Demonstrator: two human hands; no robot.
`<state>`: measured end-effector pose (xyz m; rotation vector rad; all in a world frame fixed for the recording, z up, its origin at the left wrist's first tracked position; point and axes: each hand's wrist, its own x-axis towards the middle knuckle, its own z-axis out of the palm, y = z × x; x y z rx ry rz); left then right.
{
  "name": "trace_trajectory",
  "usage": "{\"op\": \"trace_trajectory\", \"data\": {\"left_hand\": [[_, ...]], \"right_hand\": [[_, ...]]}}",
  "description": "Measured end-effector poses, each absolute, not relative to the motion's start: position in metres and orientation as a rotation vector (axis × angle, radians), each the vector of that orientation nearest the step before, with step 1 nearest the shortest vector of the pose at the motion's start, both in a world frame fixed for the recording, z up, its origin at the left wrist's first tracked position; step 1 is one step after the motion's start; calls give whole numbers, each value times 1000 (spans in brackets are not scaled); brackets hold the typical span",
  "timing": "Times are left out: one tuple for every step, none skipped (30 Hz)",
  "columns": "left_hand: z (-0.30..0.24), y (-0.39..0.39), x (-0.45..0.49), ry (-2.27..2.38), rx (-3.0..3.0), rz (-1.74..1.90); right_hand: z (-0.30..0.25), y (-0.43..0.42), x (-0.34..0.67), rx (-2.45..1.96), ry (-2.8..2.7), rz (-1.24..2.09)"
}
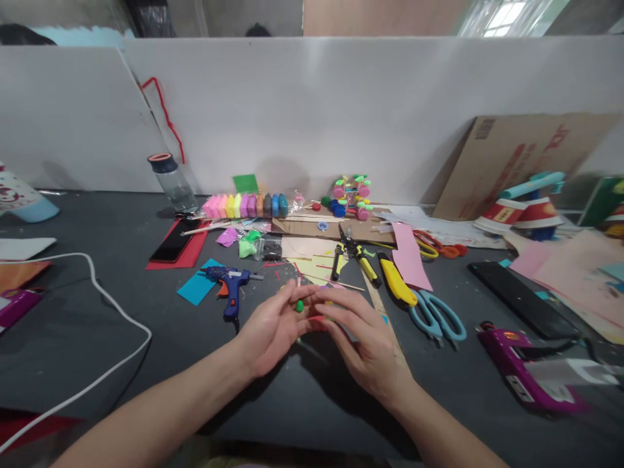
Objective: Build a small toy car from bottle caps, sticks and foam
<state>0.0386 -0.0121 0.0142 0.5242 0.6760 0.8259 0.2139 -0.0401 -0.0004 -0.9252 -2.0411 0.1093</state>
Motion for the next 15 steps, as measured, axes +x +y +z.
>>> {"op": "trace_trajectory", "data": {"left_hand": [[17,-11,42,658,475,849],[19,-11,46,643,432,865],[20,-11,49,632,395,877],[21,-11,52,623,363,885],[21,-11,55,614,334,894],[21,-12,57,606,310,904],[20,-13,59,600,289,916],[19,-14,61,594,272,927],[18,-16,63,588,260,935],[17,-17,64,580,254,937],[17,-17,65,571,254,934],[16,-18,65,563,259,929],[16,-17,65,556,267,927],[15,-17,65,552,278,933],[15,-15,65,550,292,947]], "right_hand": [[0,-41,211,-901,-2065,88],[-1,-41,207,-876,-2099,66],[-3,-41,203,-855,-2141,43],[-4,-41,200,-840,-2187,22],[-6,-41,196,-836,-2238,6],[-8,-41,193,-840,-2290,-3],[-10,-40,191,-852,-2338,-6],[-11,-38,190,-870,-2380,-3],[-12,-36,190,-895,-2413,3],[-12,-34,190,-931,-2436,10],[-12,-32,190,-973,-2449,16],[-11,-29,190,-1017,-2454,22],[-10,-27,189,-1051,-2458,28],[-9,-26,188,-1062,-2469,37],[-7,-24,185,-1048,-2489,50]]}}
